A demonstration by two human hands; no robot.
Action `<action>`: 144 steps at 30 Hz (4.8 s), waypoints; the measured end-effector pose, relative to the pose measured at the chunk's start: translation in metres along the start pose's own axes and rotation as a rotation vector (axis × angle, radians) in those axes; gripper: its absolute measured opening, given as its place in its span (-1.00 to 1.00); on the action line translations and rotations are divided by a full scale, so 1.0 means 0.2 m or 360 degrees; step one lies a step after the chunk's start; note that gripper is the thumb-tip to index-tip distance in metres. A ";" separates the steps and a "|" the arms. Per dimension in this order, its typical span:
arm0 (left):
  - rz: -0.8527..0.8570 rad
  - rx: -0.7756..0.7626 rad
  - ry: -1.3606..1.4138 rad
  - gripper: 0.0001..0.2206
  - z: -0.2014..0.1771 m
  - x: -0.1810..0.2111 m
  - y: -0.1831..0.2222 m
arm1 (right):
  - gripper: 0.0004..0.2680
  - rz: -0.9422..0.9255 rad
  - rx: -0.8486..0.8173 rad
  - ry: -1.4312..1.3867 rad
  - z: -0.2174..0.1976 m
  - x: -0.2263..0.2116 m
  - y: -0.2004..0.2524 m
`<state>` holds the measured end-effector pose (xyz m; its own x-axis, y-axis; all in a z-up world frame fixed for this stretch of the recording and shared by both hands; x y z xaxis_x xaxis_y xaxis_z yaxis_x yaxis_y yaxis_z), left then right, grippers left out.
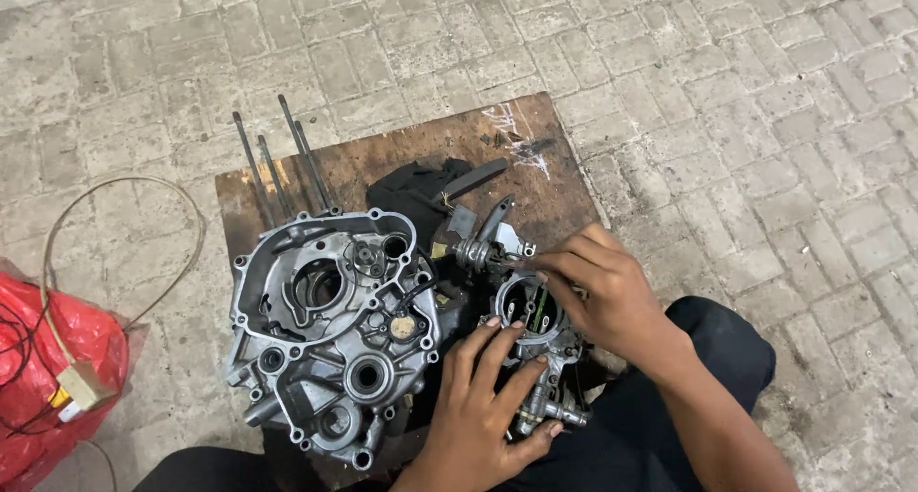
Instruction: Cleaning and brushing the internal components of a motorcycle carburetor and engine casing on a wooden board.
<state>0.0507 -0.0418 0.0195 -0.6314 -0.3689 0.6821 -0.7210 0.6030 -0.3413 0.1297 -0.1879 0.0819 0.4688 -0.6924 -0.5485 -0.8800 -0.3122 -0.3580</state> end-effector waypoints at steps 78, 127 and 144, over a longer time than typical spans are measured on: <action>-0.0019 -0.0013 -0.0027 -0.52 0.01 0.01 0.00 | -0.92 0.0449 -0.0043 -0.0369 0.16 0.15 -0.08; -0.0064 -0.0002 0.0031 -0.53 0.01 0.00 0.01 | -0.91 0.0434 0.0017 -0.0376 0.12 0.21 -0.02; -0.0087 -0.0056 0.0032 -0.52 0.02 0.00 0.01 | -0.91 0.0508 -0.0070 -0.0382 0.13 0.21 -0.02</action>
<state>0.0485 -0.0431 0.0160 -0.5855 -0.3877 0.7120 -0.7434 0.6071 -0.2808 0.1545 -0.1979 0.0402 0.1714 -0.5892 -0.7896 -0.9843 -0.1373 -0.1112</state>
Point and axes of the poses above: each hand's wrist, its own y-axis away from the middle knuckle, its own z-axis out of the palm, x = y × z, the point moved 7 cm from there along -y, towards the middle knuckle, and after that the axes turned 6 degrees about -y, right-handed, at the moved point
